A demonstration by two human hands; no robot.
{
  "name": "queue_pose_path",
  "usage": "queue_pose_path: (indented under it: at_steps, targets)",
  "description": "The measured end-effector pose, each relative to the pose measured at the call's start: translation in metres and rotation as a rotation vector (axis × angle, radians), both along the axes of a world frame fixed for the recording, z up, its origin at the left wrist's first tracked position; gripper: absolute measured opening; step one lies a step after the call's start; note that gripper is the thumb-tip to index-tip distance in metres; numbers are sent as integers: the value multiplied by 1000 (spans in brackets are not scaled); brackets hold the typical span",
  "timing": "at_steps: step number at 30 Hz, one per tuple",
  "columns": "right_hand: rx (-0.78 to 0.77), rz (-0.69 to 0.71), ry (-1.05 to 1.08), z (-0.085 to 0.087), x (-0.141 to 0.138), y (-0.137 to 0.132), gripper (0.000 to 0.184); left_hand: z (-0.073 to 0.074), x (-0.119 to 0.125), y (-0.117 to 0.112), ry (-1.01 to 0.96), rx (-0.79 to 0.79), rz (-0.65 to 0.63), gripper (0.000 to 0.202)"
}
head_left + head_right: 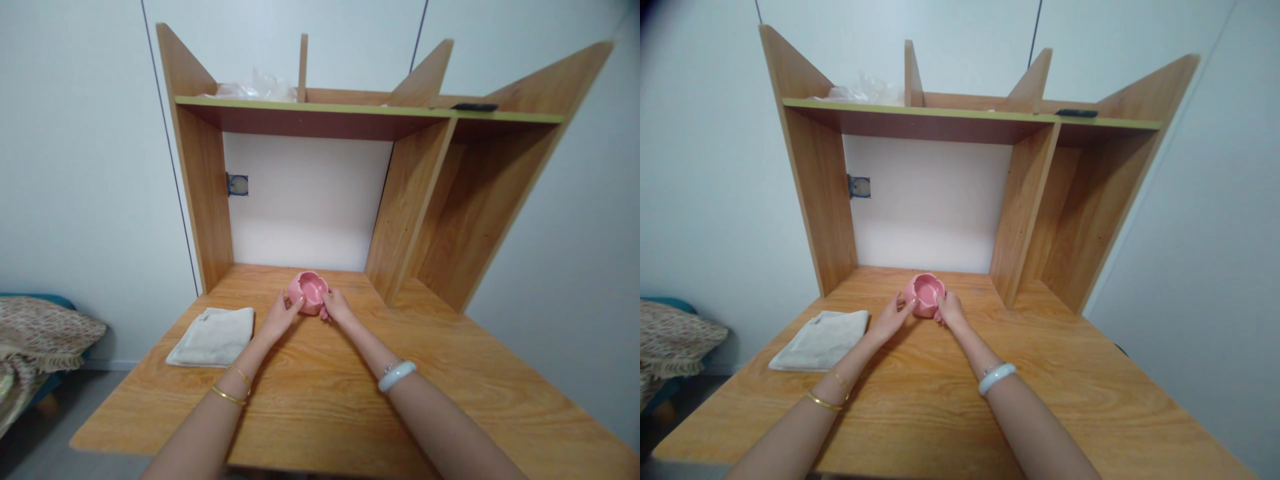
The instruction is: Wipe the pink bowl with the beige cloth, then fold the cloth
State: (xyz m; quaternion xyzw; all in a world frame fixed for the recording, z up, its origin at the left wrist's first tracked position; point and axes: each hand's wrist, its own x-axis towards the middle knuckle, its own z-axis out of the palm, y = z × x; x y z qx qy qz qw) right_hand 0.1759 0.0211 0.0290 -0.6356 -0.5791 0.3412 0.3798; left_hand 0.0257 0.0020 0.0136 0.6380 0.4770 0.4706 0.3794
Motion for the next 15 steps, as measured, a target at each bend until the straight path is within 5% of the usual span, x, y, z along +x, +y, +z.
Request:
queue_pose_path:
  at_steps: [7,15]
  targets:
    - [-8,77,78,-7,-4,-11,26,-1,0,3,-133,-69,21,52]
    - [-52,66,88,-11,-4,-12,23,0,0,2,-72,-81,104,45]
